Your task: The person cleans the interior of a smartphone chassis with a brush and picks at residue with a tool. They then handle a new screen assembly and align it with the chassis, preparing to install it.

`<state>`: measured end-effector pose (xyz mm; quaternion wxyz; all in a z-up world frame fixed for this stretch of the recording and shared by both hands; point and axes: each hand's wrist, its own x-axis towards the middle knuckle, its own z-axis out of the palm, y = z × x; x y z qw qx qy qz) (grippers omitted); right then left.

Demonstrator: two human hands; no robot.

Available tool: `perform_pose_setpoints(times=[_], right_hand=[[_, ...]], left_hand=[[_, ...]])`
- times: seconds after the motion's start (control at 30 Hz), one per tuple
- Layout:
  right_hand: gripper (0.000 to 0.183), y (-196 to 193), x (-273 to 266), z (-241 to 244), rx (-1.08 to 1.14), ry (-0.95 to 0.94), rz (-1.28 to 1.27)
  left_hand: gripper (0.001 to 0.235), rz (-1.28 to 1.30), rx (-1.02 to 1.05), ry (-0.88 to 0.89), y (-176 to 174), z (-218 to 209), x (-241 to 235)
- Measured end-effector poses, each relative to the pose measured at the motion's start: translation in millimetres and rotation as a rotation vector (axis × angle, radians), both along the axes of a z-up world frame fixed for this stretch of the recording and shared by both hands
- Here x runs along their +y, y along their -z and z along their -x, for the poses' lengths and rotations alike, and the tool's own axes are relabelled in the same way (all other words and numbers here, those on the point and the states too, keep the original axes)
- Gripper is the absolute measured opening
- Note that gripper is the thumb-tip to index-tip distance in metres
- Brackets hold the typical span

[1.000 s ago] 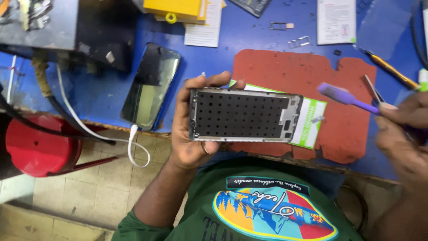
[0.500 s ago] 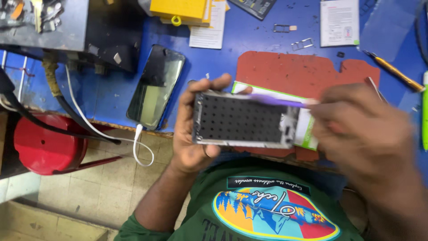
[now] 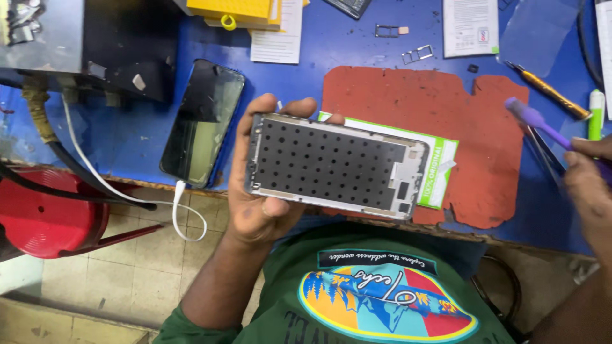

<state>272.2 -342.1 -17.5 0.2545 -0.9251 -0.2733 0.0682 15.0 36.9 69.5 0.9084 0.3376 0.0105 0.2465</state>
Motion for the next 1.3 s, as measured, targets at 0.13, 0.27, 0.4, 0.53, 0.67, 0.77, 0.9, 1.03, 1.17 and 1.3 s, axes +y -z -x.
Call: perform_pose_setpoints(times=[0.13,0.27,0.4,0.53,0.67,0.77,0.9,1.03,1.17,1.3], right_hand=[[0.011,-21.4,12.9,12.7,-0.039,-0.005,-0.067],[0.006,-41.5,37.7,29.2,-0.069,-0.02,-0.091],[0.006,-53.5,52.5,36.0,-0.036,-0.022,-0.171],[0.004,-53.3,61.5,36.2,0.139,0.095,-0.295],[0.007,-45.6,58.7,37.8,0.008,0.014,-0.264],[0.008,-40.8,56.5,36.8,0.009,0.009,-0.246],[0.01,-50.6,62.5,36.8,-0.154,-0.123,-0.185],[0.011,-78.0,85.3,50.1,-0.257,-0.223,-0.147],[0.013,-104.0,118.8,70.9,-0.27,-0.304,-0.122],[0.017,-113.8,149.8,76.7,-0.245,-0.39,-0.12]], left_hand=[[0.093,0.005,-0.003,-0.012,0.1,3.8,-0.3],[0.096,0.018,-0.003,-0.006,-1.6,2.9,0.0],[0.095,0.048,0.007,0.005,-4.3,3.7,-4.2],[0.099,0.074,0.023,0.018,-7.4,3.3,-5.2],[0.102,0.104,0.035,0.026,-7.6,2.0,-7.0],[0.104,0.112,0.039,0.025,-7.8,2.3,-7.2],[0.106,0.12,0.042,0.03,-7.8,1.0,-6.0],[0.106,0.11,0.045,0.046,-7.4,0.0,-5.2],[0.109,0.1,0.055,0.06,-6.6,-3.1,-6.6],[0.111,0.077,0.072,0.053,-5.9,-1.3,-6.6]])
